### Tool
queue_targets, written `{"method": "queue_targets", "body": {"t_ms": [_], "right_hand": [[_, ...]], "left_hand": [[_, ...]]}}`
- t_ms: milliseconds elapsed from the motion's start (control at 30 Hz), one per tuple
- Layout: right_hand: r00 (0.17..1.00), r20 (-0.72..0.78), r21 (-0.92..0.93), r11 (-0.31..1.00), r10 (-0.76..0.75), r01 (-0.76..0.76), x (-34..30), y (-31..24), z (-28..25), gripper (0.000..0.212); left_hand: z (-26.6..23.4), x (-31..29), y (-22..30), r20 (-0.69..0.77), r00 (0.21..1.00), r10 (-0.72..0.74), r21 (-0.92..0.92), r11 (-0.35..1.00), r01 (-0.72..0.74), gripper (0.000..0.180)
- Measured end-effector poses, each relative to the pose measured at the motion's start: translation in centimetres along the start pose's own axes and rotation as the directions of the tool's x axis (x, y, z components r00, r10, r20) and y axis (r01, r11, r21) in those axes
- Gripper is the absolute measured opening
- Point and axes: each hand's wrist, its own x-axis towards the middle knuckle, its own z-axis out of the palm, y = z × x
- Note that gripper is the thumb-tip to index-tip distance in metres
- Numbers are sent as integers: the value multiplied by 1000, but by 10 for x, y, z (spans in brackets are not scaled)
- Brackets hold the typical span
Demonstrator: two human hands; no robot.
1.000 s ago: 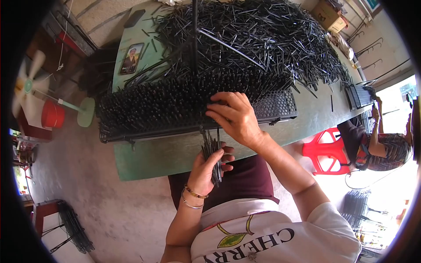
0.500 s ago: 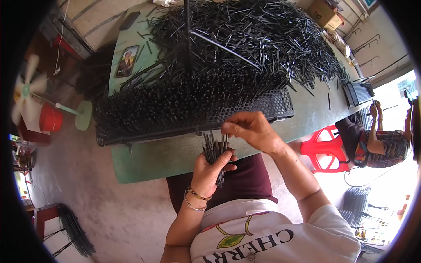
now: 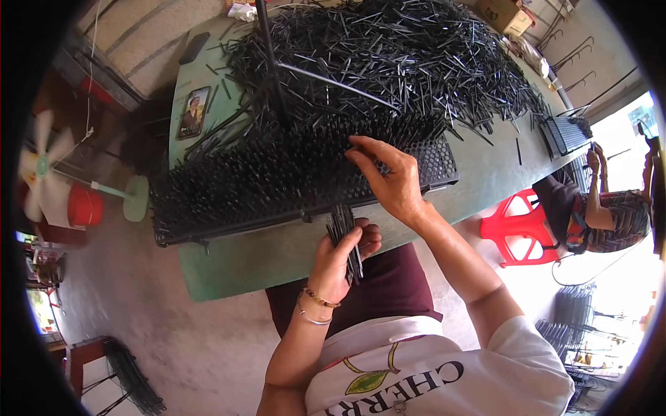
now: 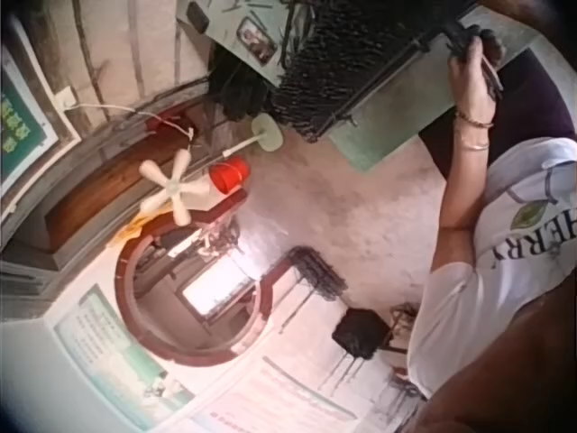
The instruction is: The person inserts small black pins into a perforated base plate by hand, one by one, at a workbench.
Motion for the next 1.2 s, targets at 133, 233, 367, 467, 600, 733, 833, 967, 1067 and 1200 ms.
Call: {"method": "queue_targets", "body": {"t_ms": [133, 233, 367, 467, 600, 733, 833, 967, 1067, 1200], "right_hand": [[942, 37, -227, 915, -334, 333, 2, 2, 2, 21], [934, 98, -317, 879, -343, 356, 3, 1, 7, 20], [943, 88, -346, 877, -322, 332, 0, -11, 3, 19], [981, 154, -99, 986, -115, 131, -13, -13, -8, 13], [795, 572, 18, 966, 202, -259, -23, -26, -20, 18], [628, 643, 216, 684, 438, -697, -33, -19, -20, 20], [611, 605, 235, 618, 511, -750, -32, -21, -20, 21], [696, 526, 241, 700, 488, -673, -34, -19, -15, 21], [714, 508, 277, 693, 482, -665, -31, -19, -13, 21], [733, 500, 310, 695, 461, -649, -28, -15, -9, 22]], "left_hand": [[-9, -1, -3, 23, 1000, 1, -87, 996, 1, 25], [-10, -6, 1, 46, 997, -56, -125, 990, 61, 29], [-8, -11, 5, 88, 991, -99, -147, 983, 111, 33], [-8, -13, 8, 84, 994, -73, -88, 993, 81, 33], [-6, -19, 14, 119, 992, -31, -11, 999, 33, 33], [-6, -23, 14, 161, 986, -31, 59, 998, 21, 32], [-10, -22, 9, 107, 994, 4, 130, 991, -18, 31], [-15, -22, 4, 40, 998, 51, 175, 983, -57, 31], [-21, -22, 2, 45, 994, 97, 208, 973, -104, 32], [-22, -23, 6, 50, 987, 152, 229, 960, -160, 34]]}}
